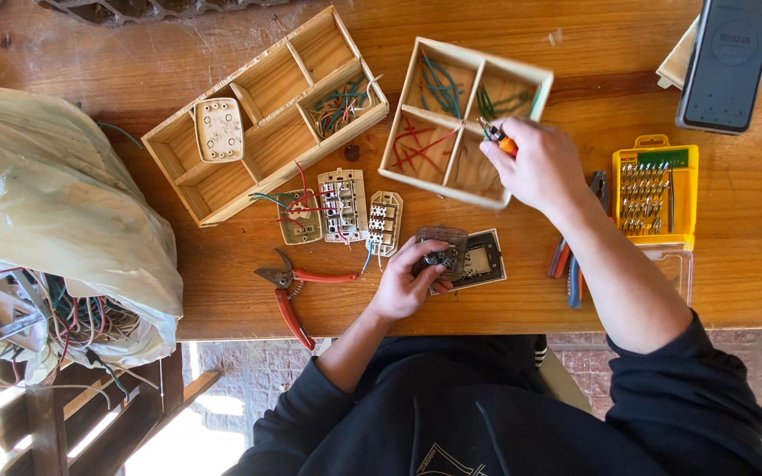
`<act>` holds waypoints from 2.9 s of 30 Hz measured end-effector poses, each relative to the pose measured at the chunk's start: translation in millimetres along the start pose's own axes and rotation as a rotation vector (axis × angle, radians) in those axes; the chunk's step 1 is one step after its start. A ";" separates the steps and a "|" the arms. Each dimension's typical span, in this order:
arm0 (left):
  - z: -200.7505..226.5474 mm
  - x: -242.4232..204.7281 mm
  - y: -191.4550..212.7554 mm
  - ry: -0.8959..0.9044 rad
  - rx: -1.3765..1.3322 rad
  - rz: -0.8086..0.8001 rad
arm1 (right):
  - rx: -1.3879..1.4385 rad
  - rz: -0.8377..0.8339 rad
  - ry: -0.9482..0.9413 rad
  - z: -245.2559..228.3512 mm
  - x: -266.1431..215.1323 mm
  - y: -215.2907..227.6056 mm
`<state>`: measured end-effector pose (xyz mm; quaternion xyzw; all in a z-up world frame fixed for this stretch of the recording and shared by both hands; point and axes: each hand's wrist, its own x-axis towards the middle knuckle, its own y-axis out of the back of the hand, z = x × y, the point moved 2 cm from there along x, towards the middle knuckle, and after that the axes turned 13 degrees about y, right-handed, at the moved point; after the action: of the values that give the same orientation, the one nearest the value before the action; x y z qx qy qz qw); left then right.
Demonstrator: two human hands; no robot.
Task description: The person assembles electrical components on a wooden workbench. They use a screwdriver to tighten screws on small plastic housings containing wires, then place the finished units into a wooden compartmentalized box.
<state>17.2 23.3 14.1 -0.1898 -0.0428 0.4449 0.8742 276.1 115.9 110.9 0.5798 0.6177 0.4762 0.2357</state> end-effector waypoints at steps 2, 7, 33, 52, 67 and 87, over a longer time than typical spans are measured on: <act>8.5 0.7 -1.8 0.009 0.004 -0.002 | 0.018 -0.021 -0.029 -16.2 -5.4 3.8; 9.9 -0.8 -0.6 0.023 0.030 -0.017 | 0.079 -0.006 -0.055 -22.6 -20.5 12.4; -0.9 -0.5 1.1 0.087 -0.110 -0.055 | 0.278 -0.138 -0.025 -90.3 -62.6 56.9; 26.1 -36.5 -20.2 0.163 -0.412 0.108 | 0.570 0.021 -0.385 -76.7 -107.4 -25.3; 17.3 -34.4 -10.1 0.366 -0.613 -0.017 | 0.445 -0.018 -0.028 -109.8 -80.4 8.0; 19.3 -31.1 -4.9 0.121 -0.234 0.057 | 0.270 -0.251 -0.057 -129.9 -110.8 16.5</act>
<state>-2.4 1.7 36.6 -0.3181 -0.0363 0.4494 0.8340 198.7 -31.4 152.8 0.5376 0.7368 0.3392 0.2305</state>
